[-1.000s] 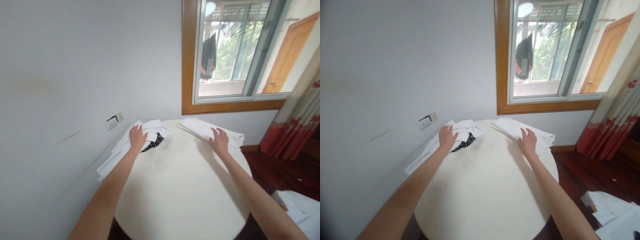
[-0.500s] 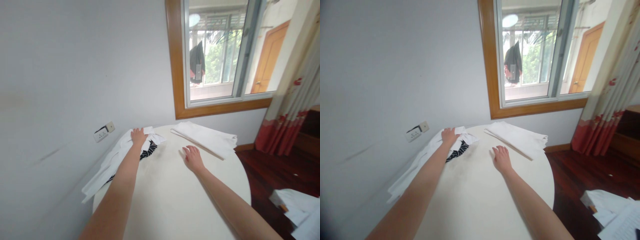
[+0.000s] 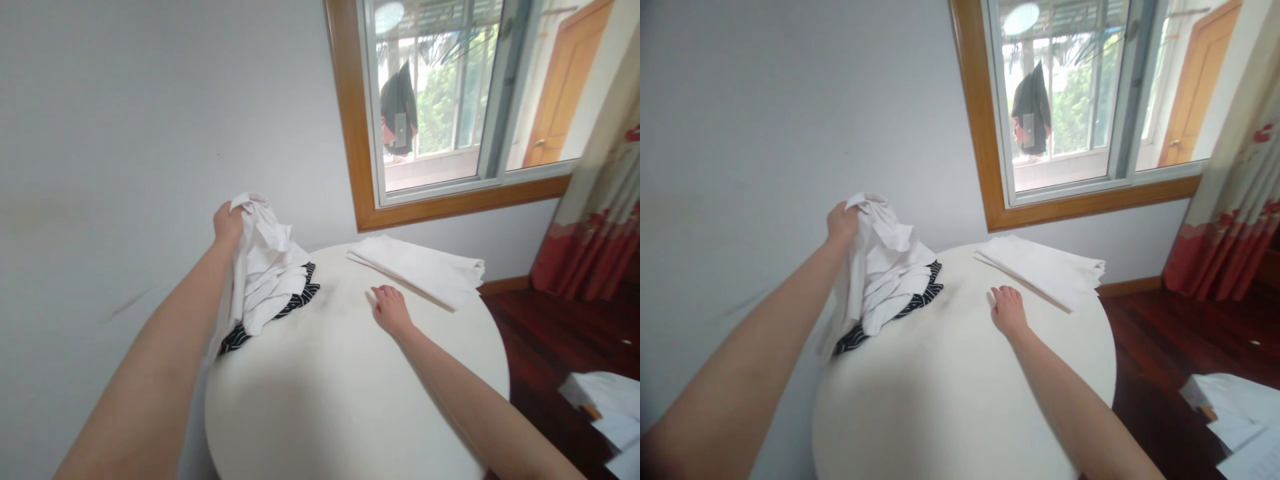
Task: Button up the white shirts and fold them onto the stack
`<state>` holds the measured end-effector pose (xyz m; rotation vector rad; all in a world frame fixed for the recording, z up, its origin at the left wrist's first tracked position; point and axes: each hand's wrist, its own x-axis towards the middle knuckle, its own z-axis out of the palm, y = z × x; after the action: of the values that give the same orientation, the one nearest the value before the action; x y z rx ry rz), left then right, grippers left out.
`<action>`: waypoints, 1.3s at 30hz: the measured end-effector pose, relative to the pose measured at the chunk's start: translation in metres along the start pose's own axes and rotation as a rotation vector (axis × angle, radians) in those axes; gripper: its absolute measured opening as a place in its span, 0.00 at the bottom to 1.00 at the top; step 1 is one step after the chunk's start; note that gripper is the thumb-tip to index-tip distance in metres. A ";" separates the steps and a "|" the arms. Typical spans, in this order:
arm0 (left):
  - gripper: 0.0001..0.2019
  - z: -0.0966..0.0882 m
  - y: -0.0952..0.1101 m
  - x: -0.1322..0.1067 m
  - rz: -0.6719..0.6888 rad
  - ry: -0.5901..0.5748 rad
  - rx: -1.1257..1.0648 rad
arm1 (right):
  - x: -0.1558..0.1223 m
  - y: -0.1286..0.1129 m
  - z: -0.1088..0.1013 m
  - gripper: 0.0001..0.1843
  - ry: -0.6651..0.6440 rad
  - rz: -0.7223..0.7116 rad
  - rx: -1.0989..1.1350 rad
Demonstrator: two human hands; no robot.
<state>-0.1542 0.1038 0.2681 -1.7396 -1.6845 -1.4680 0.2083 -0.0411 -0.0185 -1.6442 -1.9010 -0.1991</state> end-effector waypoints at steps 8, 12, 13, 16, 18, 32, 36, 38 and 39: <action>0.06 -0.123 0.081 0.017 0.193 0.146 -0.181 | 0.012 -0.011 -0.025 0.22 0.195 -0.033 0.155; 0.05 -0.172 0.119 -0.002 0.329 0.132 -0.211 | 0.045 -0.066 -0.071 0.24 0.337 -0.175 0.330; 0.05 -0.183 0.127 -0.008 0.366 0.123 -0.220 | 0.053 -0.084 -0.084 0.25 0.359 -0.217 0.377; 0.06 -0.215 0.146 -0.027 0.442 0.094 -0.241 | 0.073 -0.141 -0.119 0.31 0.392 -0.357 0.526; 0.07 -0.235 0.156 -0.039 0.453 0.080 -0.253 | 0.078 -0.173 -0.133 0.28 0.349 -0.461 0.623; 0.14 -0.315 0.137 -0.087 0.311 0.204 -0.102 | 0.057 -0.132 -0.284 0.16 0.703 -0.283 0.515; 0.17 -0.319 0.153 -0.093 0.314 0.230 -0.224 | 0.040 -0.121 -0.368 0.19 0.812 -0.334 0.314; 0.19 -0.323 0.160 -0.093 0.312 0.223 -0.321 | 0.031 -0.123 -0.406 0.23 0.864 -0.358 0.248; 0.20 -0.326 0.161 -0.093 0.315 0.219 -0.365 | 0.027 -0.126 -0.422 0.25 0.895 -0.399 0.225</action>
<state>-0.1368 -0.2472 0.3994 -1.8330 -1.0252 -1.8117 0.2348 -0.2511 0.3683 -0.7832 -1.4332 -0.7175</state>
